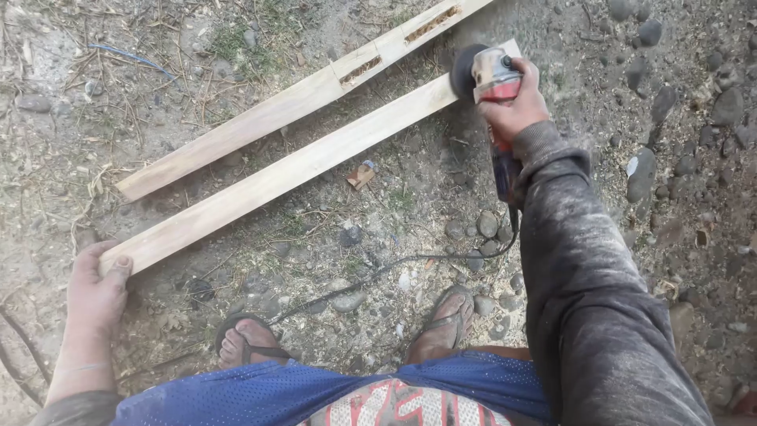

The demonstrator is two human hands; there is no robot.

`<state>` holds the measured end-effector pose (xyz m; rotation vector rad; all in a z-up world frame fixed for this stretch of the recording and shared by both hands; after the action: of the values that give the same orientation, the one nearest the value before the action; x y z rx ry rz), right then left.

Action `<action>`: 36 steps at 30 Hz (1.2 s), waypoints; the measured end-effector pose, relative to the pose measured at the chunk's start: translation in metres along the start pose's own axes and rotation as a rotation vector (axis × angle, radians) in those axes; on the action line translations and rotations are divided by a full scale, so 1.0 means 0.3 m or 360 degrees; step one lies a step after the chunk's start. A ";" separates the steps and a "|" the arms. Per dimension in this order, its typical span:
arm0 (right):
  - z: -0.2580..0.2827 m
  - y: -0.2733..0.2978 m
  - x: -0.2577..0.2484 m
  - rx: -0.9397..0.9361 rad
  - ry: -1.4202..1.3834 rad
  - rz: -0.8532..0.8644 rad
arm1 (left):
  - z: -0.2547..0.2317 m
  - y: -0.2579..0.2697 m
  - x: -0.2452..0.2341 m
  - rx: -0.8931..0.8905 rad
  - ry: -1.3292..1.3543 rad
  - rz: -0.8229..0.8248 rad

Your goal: Sanding wooden planks with an angle grinder

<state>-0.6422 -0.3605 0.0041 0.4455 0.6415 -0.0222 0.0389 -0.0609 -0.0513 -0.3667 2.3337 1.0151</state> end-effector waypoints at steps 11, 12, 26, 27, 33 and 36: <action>0.033 0.109 0.052 0.0041 0.0162 0.0034 | -0.081 0.019 -0.023 0.0135 -0.0069 -0.0032; 0.040 0.109 0.062 0.0034 0.0162 0.0027 | -0.079 0.018 -0.021 0.0142 -0.0064 -0.0035; -0.183 -0.173 -0.203 -0.0066 0.0246 -0.0229 | -0.102 0.039 0.001 0.0010 0.0013 -0.0026; -0.207 -0.160 -0.199 -0.0033 0.0250 -0.0211 | -0.064 0.028 0.003 -0.0014 -0.0009 -0.0008; -0.123 -0.035 -0.097 -0.0503 0.0336 -0.0220 | -0.050 -0.014 -0.011 0.0143 -0.0120 -0.0024; -0.029 0.087 0.056 -0.0466 0.0289 -0.0051 | -0.027 -0.015 -0.005 0.0060 -0.0105 -0.0023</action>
<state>-0.6295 -0.3313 -0.0014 0.1550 0.8168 0.0822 0.0391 -0.0700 -0.0485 -0.3298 2.2846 0.9606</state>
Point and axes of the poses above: each hand's wrist, its own y-axis away from the middle knuckle, its own x-axis out of the palm, z = x × y, the point moved 9 cm from there along -y, towards the middle knuckle, and after that the axes turned 5 degrees about -y, right-handed, at the moved point
